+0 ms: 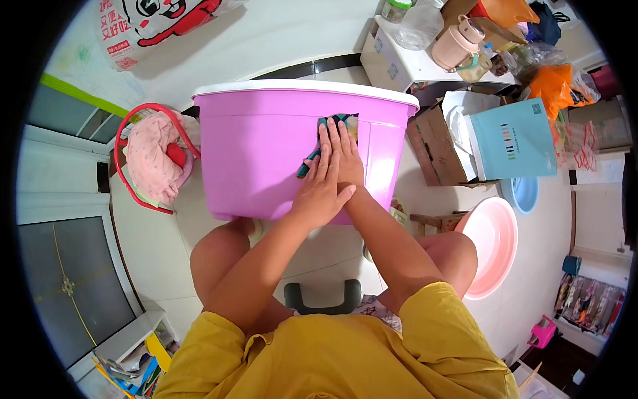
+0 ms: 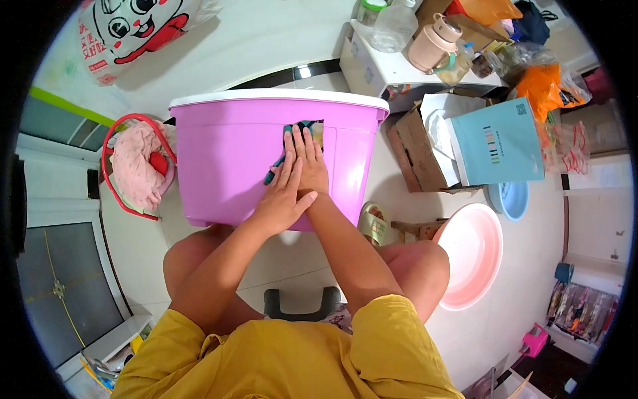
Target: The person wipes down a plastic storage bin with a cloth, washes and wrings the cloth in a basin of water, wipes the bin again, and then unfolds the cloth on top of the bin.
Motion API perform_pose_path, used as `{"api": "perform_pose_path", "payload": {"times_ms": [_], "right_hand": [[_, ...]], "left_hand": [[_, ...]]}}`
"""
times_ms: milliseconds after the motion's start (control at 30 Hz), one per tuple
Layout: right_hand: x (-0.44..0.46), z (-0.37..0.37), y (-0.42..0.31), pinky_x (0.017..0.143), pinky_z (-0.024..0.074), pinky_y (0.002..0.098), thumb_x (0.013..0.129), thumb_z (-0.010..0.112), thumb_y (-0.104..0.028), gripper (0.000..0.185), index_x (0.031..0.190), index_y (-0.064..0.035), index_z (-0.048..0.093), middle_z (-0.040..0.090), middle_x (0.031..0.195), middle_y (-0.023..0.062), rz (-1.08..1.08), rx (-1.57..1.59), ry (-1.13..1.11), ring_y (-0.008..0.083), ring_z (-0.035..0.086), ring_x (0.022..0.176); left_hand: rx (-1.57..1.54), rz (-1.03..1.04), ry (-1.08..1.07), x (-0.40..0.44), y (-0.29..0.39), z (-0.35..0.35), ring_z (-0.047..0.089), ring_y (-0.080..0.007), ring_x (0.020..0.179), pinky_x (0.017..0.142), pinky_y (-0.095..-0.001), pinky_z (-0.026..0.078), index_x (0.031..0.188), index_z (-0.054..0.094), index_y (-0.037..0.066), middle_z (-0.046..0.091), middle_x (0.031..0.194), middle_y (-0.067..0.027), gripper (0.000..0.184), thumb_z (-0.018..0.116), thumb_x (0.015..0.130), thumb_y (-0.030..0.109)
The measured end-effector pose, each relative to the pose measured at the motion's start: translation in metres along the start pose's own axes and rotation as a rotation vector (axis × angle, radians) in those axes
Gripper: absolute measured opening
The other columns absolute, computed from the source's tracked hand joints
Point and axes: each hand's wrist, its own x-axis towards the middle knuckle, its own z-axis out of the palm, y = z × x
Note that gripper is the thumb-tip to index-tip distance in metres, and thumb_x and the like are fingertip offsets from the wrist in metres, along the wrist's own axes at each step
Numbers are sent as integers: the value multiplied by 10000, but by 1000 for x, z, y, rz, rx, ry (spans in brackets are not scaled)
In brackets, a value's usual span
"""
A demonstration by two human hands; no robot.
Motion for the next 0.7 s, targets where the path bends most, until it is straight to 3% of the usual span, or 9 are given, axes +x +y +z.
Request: {"api": "perform_pose_path", "payload": {"times_ms": [533, 633, 700], "right_hand": [[-10, -11, 20, 1164, 194, 417, 921, 442, -545, 784, 1517, -119, 163, 126, 1585, 78, 30, 10, 21, 272, 131, 1457], [-13, -11, 24, 1184, 123, 408, 925, 450, -541, 804, 1523, -116, 122, 91, 1592, 74, 47, 37, -35, 255, 90, 1465], [-14, -11, 27, 1168, 182, 412, 920, 441, -550, 789, 1519, -120, 158, 125, 1586, 77, 41, 10, 15, 269, 129, 1458]], "left_hand": [[24, 63, 12, 8, 14, 14, 152, -442, 1418, 1157, -468, 179, 1493, 133, -14, 51, 1561, -245, 804, 459, 943, 474], [25, 77, 11, 9, 17, 16, 152, -442, 1418, 1157, -469, 179, 1493, 132, -15, 52, 1561, -244, 807, 459, 943, 478], [23, 78, 5, 10, 20, 17, 152, -442, 1418, 1157, -470, 179, 1492, 132, -15, 53, 1561, -243, 809, 460, 943, 478]]}}
